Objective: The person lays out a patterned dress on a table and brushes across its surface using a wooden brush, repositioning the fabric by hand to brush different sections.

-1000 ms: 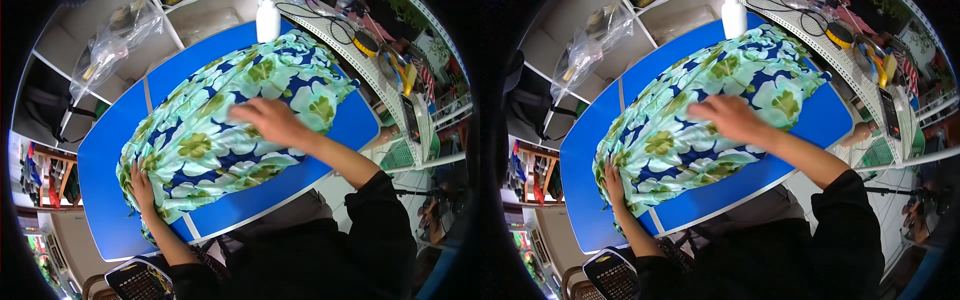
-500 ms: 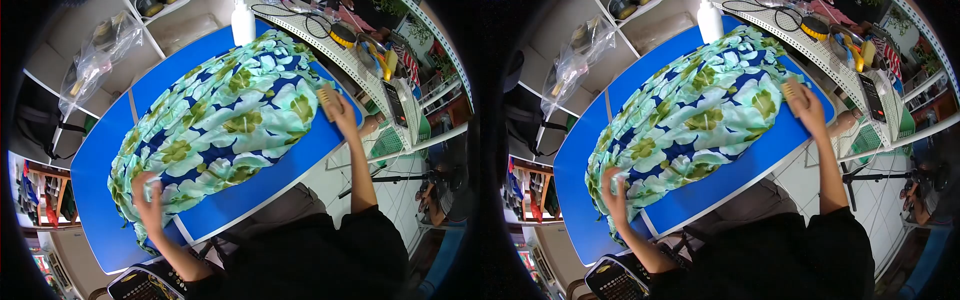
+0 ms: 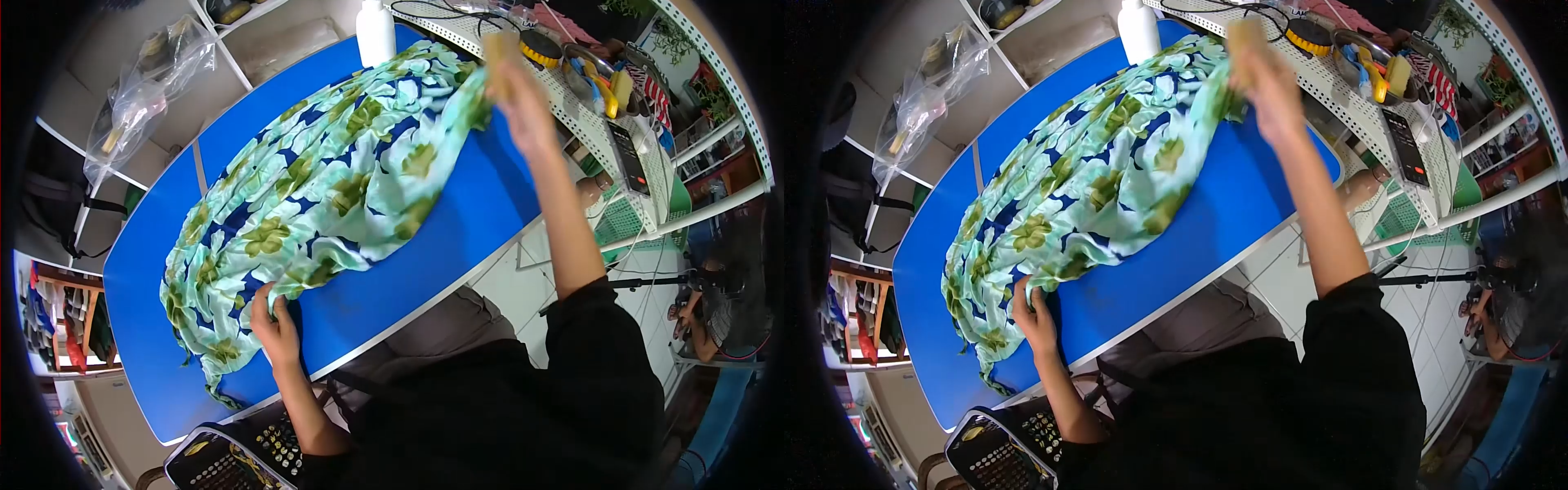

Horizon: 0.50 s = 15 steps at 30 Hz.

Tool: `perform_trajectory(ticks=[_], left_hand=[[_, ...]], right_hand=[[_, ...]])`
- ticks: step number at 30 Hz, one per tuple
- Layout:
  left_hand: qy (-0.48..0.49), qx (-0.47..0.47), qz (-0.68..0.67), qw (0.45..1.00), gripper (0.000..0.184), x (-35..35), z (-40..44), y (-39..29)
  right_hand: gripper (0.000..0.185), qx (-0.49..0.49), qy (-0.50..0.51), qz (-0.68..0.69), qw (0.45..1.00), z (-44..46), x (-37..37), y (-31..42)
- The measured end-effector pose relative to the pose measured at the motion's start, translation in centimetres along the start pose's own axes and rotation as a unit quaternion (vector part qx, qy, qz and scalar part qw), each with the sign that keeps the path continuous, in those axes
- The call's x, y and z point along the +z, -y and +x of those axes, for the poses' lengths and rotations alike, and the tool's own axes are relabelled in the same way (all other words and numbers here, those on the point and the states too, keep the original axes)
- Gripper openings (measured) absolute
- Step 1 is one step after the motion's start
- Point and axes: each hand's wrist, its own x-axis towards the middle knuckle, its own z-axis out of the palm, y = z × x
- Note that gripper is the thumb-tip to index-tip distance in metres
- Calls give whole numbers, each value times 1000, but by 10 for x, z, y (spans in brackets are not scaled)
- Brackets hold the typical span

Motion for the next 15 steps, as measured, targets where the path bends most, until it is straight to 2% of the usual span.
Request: perform_trajectory(ticks=[2,5,7,10,12,13,14,15], left_hand=[[-14,8,-9,1000,16,0,1,1],[13,48,8,999,14,-2,0,1],[14,63,16,998,14,-3,1,-4],[14,110,18,994,16,-2,4,-9],[17,82,21,996,16,-1,3,-4],[20,67,22,997,16,-1,3,-2],[15,57,15,998,16,-1,3,0],[10,47,8,999,18,-1,3,2]], right_hand=[[34,-120,8,36,992,23,-6,30],[33,-251,-59,46,965,51,-31,53],[40,-338,-160,-59,926,29,-14,61],[49,-332,-109,-209,913,-24,7,41],[49,-196,58,-280,938,-65,6,0],[46,-295,165,-400,852,-86,14,-15],[48,-295,323,-522,733,-104,13,-14],[49,-264,324,-537,733,-105,10,-20]])
